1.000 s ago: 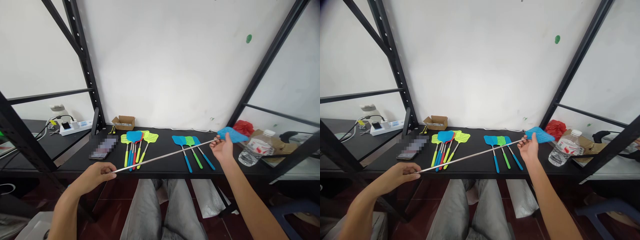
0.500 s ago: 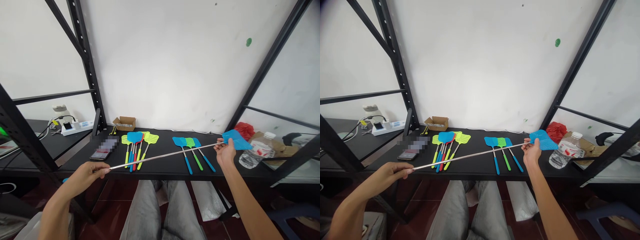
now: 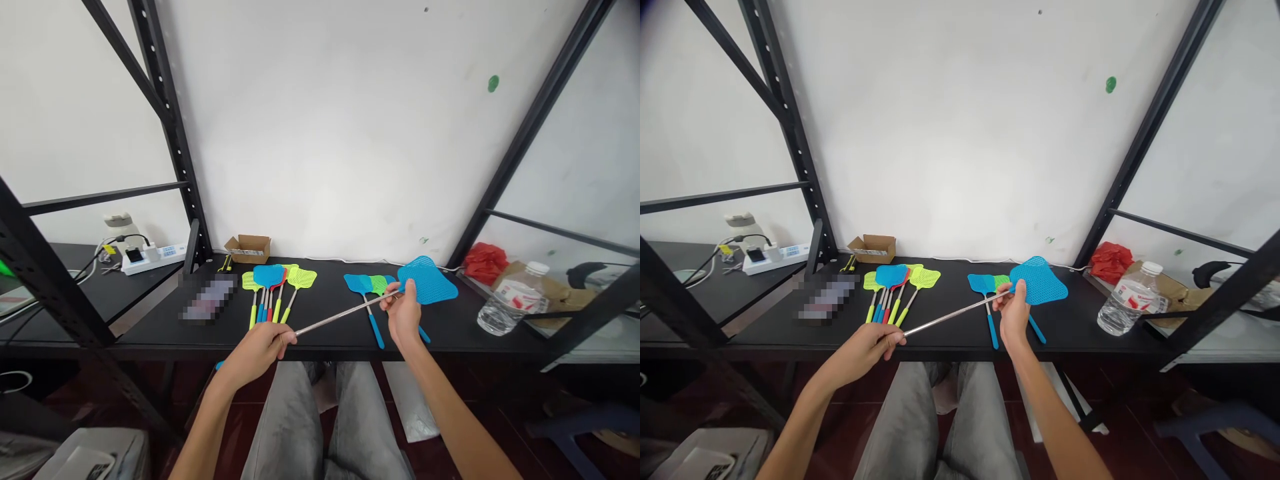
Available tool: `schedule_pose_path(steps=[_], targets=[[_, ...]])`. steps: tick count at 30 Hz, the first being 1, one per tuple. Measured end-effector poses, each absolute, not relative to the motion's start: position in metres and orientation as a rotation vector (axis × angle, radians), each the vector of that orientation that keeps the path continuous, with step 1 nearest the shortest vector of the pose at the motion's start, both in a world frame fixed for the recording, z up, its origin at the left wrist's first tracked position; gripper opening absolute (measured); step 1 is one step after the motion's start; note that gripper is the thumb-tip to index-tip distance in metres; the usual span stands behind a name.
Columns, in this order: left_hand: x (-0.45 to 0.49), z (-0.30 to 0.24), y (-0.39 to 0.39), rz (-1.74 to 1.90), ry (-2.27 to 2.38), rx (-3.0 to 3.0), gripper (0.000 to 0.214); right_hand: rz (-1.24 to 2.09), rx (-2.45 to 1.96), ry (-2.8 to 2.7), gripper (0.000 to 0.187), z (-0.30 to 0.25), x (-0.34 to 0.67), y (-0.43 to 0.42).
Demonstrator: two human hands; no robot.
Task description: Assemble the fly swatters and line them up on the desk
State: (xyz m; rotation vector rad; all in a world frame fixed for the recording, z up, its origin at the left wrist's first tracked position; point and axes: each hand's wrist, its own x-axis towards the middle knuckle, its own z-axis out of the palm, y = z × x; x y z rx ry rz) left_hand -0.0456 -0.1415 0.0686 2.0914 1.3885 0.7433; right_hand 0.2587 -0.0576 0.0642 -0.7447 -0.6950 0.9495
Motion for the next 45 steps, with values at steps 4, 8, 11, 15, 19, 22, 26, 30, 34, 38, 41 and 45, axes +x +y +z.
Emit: schedule_pose_path(steps=[4, 8, 11, 15, 19, 22, 26, 30, 34, 38, 41, 45], targets=[[-0.039, 0.070, -0.142, 0.791, 1.420, 2.088, 0.041, 0.935, -0.752, -0.710, 0.047, 0.067, 0.251, -0.061], [-0.039, 0.074, -0.146, 0.818, 1.403, 2.078, 0.040, 0.919, -0.754, -0.725, 0.049, 0.076, 0.260, -0.061], [-0.030, 0.075, -0.147, 0.829, 1.372, 2.046, 0.039, 0.882, -0.769, -0.752, 0.048, 0.076, 0.254, -0.063], [-0.016, 0.074, -0.148, 0.854, 1.302, 1.989, 0.040, 0.895, -0.815, -0.861, 0.049, 0.066, 0.225, -0.075], [-0.011, 0.075, -0.150, 0.871, 1.315, 1.936, 0.041, 0.938, -0.773, -0.970, 0.054, 0.058, 0.199, -0.084], [-0.012, 0.078, -0.153, 0.881, 1.340, 1.904, 0.041, 0.970, -0.744, -1.000, 0.055, 0.062, 0.196, -0.084], [-0.012, 0.081, -0.158, 0.896, 1.314, 1.873, 0.041, 0.972, -0.715, -1.000, 0.055, 0.070, 0.203, -0.083], [-0.001, 0.080, -0.163, 0.924, 1.238, 1.806, 0.043, 1.006, -0.732, -1.020, 0.057, 0.068, 0.195, -0.096], [0.016, 0.076, -0.163, 0.921, 0.994, 1.526, 0.049, 1.068, -0.775, -1.207, 0.058, 0.059, 0.167, -0.120], [0.022, 0.072, -0.161, 0.957, 0.943, 1.373, 0.049, 1.028, -0.823, -1.370, 0.058, 0.060, 0.153, -0.132], [0.023, 0.070, -0.161, 0.978, 0.932, 1.275, 0.049, 0.993, -0.859, -1.464, 0.059, 0.064, 0.157, -0.130], [0.029, 0.068, -0.160, 0.991, 0.844, 1.157, 0.045, 1.012, -0.844, -1.530, 0.055, 0.063, 0.162, -0.131]])
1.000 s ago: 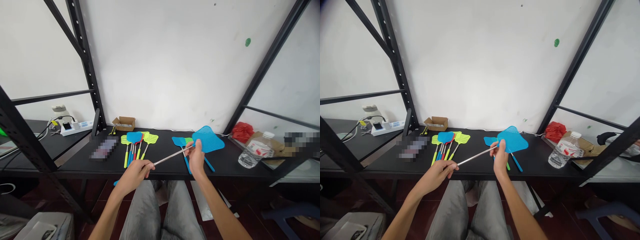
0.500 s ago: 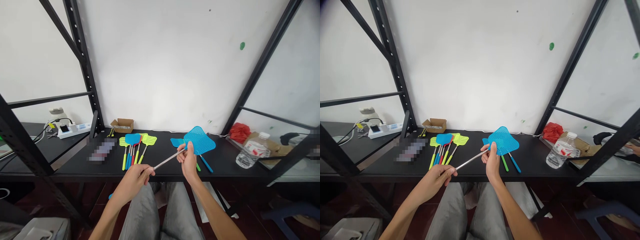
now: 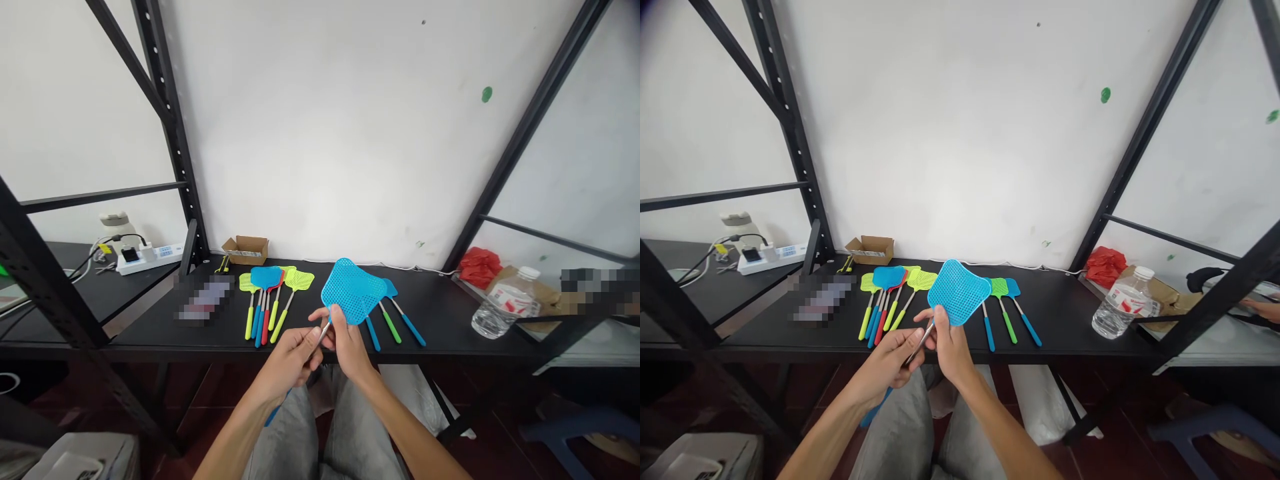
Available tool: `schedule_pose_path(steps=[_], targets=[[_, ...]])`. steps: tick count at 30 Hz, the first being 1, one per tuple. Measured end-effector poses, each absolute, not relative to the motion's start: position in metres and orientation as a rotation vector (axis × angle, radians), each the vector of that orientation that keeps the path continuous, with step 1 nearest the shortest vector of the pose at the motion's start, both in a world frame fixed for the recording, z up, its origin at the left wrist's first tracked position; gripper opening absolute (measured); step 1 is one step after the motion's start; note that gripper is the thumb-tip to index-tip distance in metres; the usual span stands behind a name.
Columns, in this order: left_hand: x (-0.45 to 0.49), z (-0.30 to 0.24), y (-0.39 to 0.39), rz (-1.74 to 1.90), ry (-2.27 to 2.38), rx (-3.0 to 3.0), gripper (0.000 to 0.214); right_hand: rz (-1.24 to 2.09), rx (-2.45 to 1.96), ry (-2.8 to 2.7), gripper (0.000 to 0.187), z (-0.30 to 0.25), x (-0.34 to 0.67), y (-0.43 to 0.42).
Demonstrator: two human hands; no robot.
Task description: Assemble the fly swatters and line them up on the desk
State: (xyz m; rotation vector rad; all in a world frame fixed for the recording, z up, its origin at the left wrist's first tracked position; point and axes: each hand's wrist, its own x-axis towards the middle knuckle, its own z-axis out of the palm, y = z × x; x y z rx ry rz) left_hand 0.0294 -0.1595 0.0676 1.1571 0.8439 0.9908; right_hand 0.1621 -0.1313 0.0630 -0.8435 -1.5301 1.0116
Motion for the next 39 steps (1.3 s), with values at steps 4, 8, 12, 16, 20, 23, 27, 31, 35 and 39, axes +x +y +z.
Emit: schedule_pose_path(steps=[4, 8, 12, 16, 20, 23, 27, 31, 35, 39], targets=[[0.032, 0.067, -0.153, 1.236, 0.773, 1.001, 0.037, 1.288, -0.774, -1.568, 0.049, 0.048, 0.161, -0.146], [0.031, 0.062, -0.145, 1.449, 0.889, 1.001, 0.037, 1.362, -0.805, -1.622, 0.048, 0.030, 0.161, -0.159], [0.033, 0.048, -0.139, 1.362, 1.056, 1.263, 0.041, 1.206, -0.915, -1.713, 0.042, 0.019, 0.168, -0.154], [0.027, 0.032, -0.130, 1.255, 1.371, 1.633, 0.046, 0.936, -1.141, -1.759, 0.041, 0.019, 0.191, -0.132], [0.008, 0.022, -0.121, 1.130, 1.802, 1.964, 0.043, 0.400, -1.465, -1.873, 0.033, 0.025, 0.225, -0.103], [-0.003, 0.017, -0.116, 0.976, 2.035, 2.088, 0.039, 0.075, -1.803, -1.891, 0.032, 0.026, 0.242, -0.085], [-0.006, 0.011, -0.115, 0.779, 2.198, 2.157, 0.032, -0.048, -2.054, -1.936, 0.036, 0.023, 0.244, -0.074], [0.000, 0.010, -0.118, 0.737, 2.304, 2.188, 0.025, -0.071, -2.084, -1.987, 0.040, 0.023, 0.234, -0.077], [0.007, 0.010, -0.119, 0.699, 2.256, 2.258, 0.024, -0.079, -2.071, -2.027, 0.040, 0.022, 0.227, -0.086], [0.013, 0.006, -0.118, 0.671, 2.201, 2.303, 0.028, -0.079, -2.074, -2.076, 0.037, 0.018, 0.224, -0.088]])
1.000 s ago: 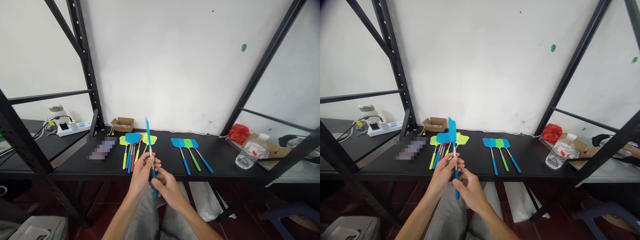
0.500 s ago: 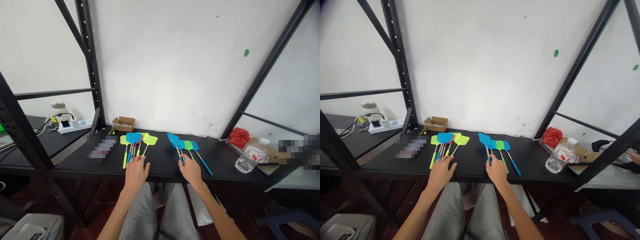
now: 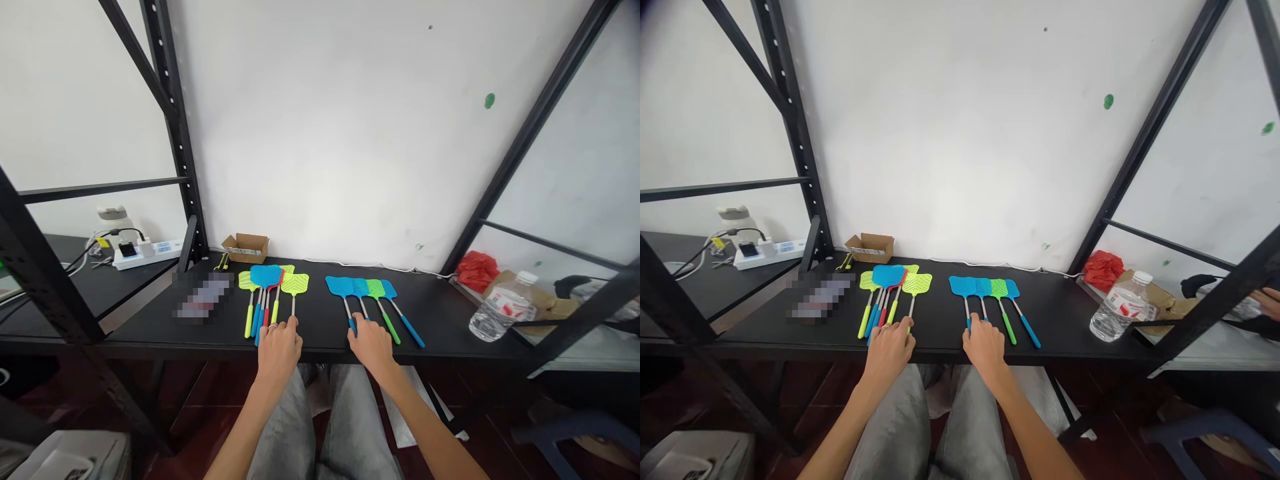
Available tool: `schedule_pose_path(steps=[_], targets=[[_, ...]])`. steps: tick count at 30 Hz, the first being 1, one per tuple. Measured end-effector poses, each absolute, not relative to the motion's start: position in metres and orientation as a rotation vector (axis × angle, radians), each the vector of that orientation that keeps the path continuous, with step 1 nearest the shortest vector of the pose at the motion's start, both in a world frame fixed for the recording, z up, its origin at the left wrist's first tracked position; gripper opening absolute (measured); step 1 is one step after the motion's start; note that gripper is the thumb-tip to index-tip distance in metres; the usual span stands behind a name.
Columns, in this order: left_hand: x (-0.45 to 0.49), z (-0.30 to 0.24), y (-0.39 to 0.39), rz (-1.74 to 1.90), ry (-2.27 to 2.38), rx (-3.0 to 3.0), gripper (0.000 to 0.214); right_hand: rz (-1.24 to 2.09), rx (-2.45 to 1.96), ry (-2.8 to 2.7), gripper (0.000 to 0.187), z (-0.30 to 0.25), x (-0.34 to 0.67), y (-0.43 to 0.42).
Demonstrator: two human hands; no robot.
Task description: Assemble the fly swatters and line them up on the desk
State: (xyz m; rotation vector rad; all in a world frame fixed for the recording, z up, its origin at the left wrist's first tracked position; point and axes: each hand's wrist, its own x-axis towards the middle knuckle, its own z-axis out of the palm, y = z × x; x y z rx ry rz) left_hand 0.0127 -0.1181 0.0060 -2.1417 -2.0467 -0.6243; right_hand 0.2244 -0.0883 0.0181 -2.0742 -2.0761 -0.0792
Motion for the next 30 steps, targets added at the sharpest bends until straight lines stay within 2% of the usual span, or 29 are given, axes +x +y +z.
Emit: schedule_pose_path(steps=[6, 12, 14, 18, 20, 25, 30], targets=[[0.014, 0.011, -0.119, -0.812, -1.959, -2.210, 0.029, -0.120, -2.090, -2.028, 0.035, 0.018, 0.225, -0.086], [0.023, 0.035, -0.131, -1.150, -1.879, -2.345, 0.030, 0.007, -1.842, -1.884, 0.035, 0.027, 0.226, -0.097], [0.032, 0.043, -0.139, -1.292, -1.857, -2.400, 0.031, 0.230, -1.675, -1.824, 0.036, 0.029, 0.224, -0.097], [0.049, 0.055, -0.159, -1.474, -1.721, -2.680, 0.031, 1.113, -1.181, -1.401, 0.048, 0.038, 0.218, -0.091], [0.055, 0.058, -0.166, -1.455, -1.633, -2.897, 0.032, 1.369, -0.970, -1.097, 0.048, 0.045, 0.217, -0.086], [0.061, 0.053, -0.170, -1.441, -1.678, -3.153, 0.041, 1.492, -0.764, -0.783, 0.038, 0.057, 0.220, -0.083], [0.068, 0.043, -0.162, -1.788, -1.786, -3.134, 0.026, 1.509, -0.736, -1.055, 0.042, 0.056, 0.204, -0.105]])
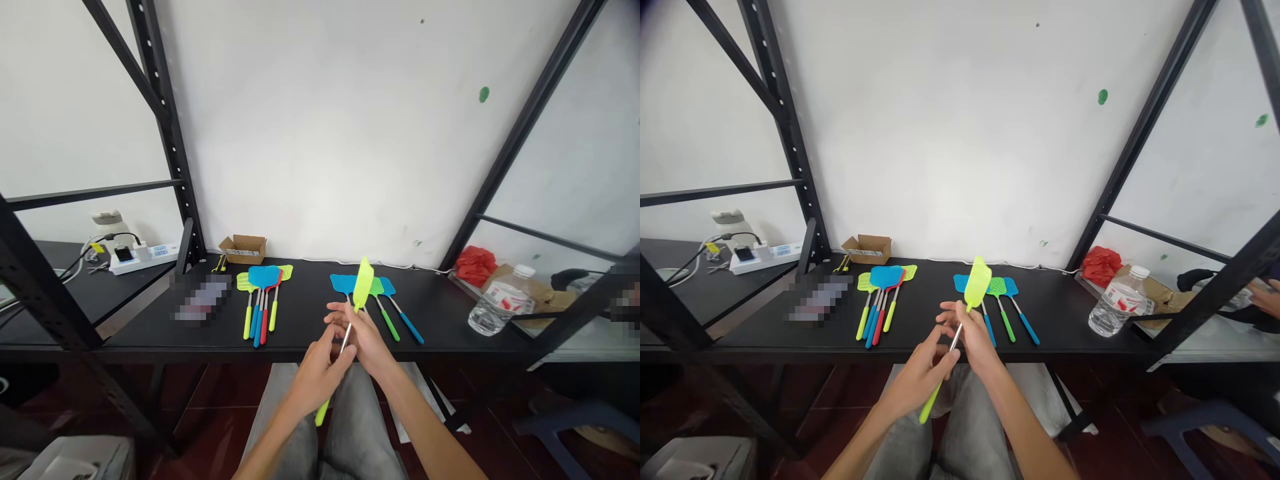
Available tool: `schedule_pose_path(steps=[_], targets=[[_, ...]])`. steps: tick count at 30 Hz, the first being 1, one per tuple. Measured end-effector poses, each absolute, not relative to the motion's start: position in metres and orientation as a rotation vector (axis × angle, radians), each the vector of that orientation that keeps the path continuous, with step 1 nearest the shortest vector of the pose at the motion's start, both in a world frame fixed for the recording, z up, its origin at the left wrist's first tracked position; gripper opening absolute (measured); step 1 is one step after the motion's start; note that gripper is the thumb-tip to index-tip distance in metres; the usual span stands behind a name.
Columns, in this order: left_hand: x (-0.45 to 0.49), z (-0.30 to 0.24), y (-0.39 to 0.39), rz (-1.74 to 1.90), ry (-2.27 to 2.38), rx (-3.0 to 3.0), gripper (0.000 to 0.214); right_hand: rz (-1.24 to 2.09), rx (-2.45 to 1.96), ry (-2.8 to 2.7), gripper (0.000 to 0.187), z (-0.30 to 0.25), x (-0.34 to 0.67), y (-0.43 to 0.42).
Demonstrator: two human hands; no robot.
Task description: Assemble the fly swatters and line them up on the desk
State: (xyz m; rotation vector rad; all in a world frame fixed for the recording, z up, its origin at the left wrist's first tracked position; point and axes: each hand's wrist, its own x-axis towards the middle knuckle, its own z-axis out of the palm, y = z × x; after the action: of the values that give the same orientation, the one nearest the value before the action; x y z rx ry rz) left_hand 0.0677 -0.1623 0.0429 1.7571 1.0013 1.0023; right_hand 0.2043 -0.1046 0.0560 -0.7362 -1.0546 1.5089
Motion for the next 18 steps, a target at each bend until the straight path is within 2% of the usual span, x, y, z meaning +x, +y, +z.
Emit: schedule_pose_path(steps=[4, 8, 12, 18], targets=[[0.072, 0.041, -0.159, 1.112, 0.923, 1.593, 0.028, 1.674, -0.588, -1.051, 0.043, 0.054, 0.196, -0.116], [0.072, 0.041, -0.157, 1.146, 0.843, 1.419, 0.035, 1.688, -0.486, -1.019, 0.036, 0.050, 0.197, -0.116], [0.072, 0.040, -0.155, 1.184, 0.898, 1.401, 0.039, 1.570, -0.554, -1.079, 0.033, 0.041, 0.196, -0.114], [0.071, 0.039, -0.156, 1.220, 1.061, 1.580, 0.033, 1.387, -0.765, -1.058, 0.033, 0.036, 0.193, -0.116]])
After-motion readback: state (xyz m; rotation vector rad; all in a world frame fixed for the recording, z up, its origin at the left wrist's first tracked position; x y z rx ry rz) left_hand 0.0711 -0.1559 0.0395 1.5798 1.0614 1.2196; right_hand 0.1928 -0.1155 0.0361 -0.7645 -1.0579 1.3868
